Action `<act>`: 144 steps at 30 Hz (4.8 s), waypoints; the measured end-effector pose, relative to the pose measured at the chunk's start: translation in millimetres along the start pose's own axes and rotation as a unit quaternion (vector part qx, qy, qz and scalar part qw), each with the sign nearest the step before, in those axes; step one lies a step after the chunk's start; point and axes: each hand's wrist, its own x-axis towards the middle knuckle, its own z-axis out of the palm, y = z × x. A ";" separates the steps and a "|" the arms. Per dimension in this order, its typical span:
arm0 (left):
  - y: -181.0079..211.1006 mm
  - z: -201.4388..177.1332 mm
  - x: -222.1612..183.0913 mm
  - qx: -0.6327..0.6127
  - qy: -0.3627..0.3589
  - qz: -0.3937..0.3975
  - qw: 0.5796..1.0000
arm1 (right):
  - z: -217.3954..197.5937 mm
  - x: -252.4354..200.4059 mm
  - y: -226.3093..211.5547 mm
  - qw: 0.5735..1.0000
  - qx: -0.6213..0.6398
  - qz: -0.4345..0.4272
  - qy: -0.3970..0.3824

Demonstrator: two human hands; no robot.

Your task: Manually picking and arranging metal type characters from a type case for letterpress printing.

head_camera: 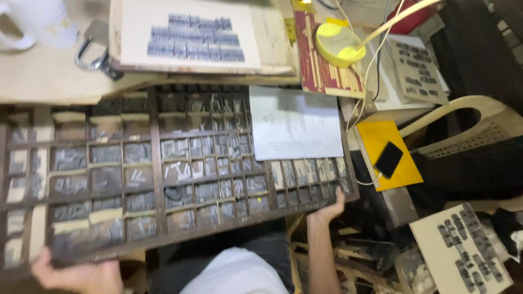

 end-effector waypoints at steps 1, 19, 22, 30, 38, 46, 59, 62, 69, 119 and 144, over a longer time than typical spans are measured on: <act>-1.9 10.2 3.4 -0.007 -0.007 0.005 1.000 | 3.2 0.2 -1.7 1.000 0.014 -0.010 0.005; -57.0 130.7 167.8 -0.118 0.003 0.032 0.992 | 197.1 40.1 35.3 0.999 0.049 0.003 -0.010; -68.6 154.0 187.1 -0.135 -0.019 -0.001 0.991 | 214.9 74.3 48.5 1.000 0.022 0.004 0.007; -61.1 81.2 185.9 -0.065 -0.203 0.005 0.977 | 117.1 -16.5 63.0 0.948 -0.153 0.093 -0.262; -153.3 -1.9 129.3 0.306 -0.262 0.379 0.833 | 93.5 -23.6 75.2 0.632 -0.537 -0.380 -0.410; -206.2 108.0 32.4 0.335 -0.544 0.465 0.613 | 194.0 90.2 35.9 0.418 -0.617 -0.604 -0.283; -271.4 165.8 48.1 0.411 -0.505 0.624 0.432 | 293.4 188.3 109.7 0.472 -0.761 -0.350 -0.277; -275.3 165.5 49.4 0.401 -0.499 0.639 0.426 | 272.8 314.8 141.2 0.108 -0.733 -0.561 -0.371; -276.5 160.4 56.0 0.369 -0.525 0.646 0.414 | 146.6 102.9 50.9 0.299 -0.620 -0.650 -0.322; -1.9 -100.7 137.1 0.572 -0.212 0.582 0.539 | 118.9 -6.2 15.9 0.892 -0.359 -0.006 -0.273; -169.5 -27.1 30.9 0.332 -0.480 -0.126 0.802 | -19.4 -29.0 90.4 0.873 -0.419 0.007 -0.249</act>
